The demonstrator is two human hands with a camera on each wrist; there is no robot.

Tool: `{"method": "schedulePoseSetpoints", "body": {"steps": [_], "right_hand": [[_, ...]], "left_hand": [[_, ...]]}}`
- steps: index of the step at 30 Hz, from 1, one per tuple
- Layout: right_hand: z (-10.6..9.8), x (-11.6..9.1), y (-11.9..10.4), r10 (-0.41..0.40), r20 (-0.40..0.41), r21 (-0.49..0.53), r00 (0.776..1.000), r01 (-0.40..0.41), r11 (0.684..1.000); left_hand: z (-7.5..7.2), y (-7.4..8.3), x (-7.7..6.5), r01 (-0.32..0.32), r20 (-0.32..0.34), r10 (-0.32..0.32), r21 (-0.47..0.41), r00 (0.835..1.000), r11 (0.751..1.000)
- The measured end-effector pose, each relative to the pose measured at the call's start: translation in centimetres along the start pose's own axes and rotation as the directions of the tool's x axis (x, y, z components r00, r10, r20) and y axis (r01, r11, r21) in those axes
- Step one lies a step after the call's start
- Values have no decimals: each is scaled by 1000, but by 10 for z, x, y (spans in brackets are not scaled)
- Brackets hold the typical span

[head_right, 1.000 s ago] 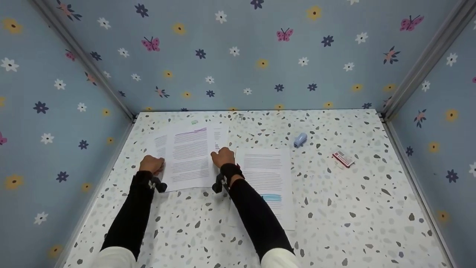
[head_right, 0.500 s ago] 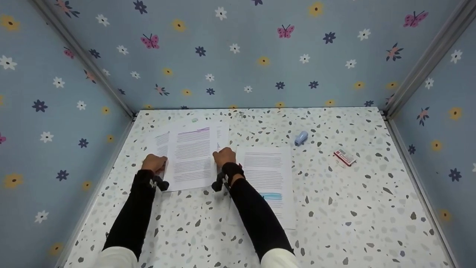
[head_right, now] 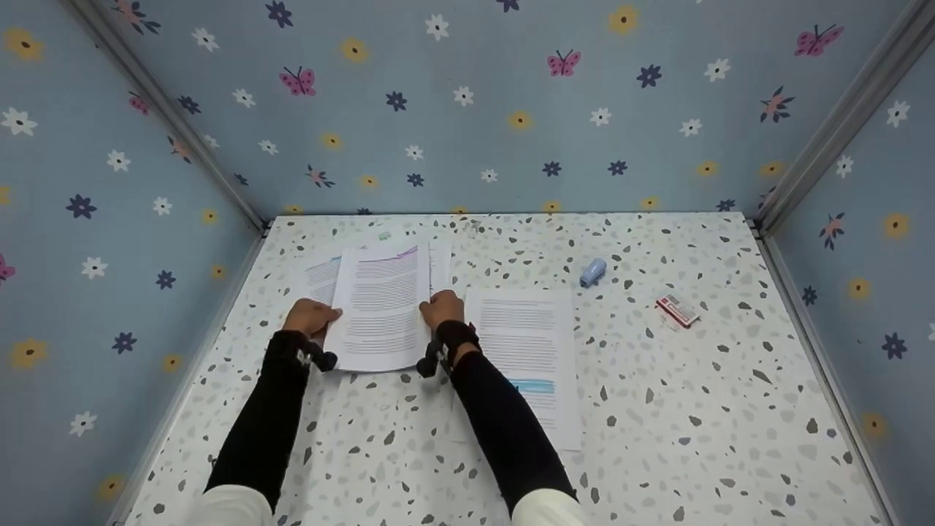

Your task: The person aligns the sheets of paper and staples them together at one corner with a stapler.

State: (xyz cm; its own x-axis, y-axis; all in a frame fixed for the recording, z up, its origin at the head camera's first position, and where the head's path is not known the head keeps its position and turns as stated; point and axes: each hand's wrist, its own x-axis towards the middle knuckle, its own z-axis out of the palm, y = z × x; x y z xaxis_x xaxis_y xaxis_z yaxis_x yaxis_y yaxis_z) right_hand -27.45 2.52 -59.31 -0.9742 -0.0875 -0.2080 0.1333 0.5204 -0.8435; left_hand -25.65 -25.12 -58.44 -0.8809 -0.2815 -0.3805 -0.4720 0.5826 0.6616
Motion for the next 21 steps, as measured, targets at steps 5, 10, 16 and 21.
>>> {"method": "schedulePoseSetpoints", "body": {"steps": [5,10,16,21], "right_hand": [[-5,0,0,0,-36,-12,999,0,1000],[-11,3,1,36,-53,-18,998,-37,999],[-27,1,-3,73,-59,20,996,-72,997],[-45,1,-5,72,-72,83,995,-66,994]], "left_hand": [[0,4,-4,-15,-30,15,11,999,1000],[2,9,-6,-30,-37,29,-38,999,999],[2,23,-14,-80,-48,76,-83,996,993],[3,37,-18,-104,-39,100,-120,994,987]]}}
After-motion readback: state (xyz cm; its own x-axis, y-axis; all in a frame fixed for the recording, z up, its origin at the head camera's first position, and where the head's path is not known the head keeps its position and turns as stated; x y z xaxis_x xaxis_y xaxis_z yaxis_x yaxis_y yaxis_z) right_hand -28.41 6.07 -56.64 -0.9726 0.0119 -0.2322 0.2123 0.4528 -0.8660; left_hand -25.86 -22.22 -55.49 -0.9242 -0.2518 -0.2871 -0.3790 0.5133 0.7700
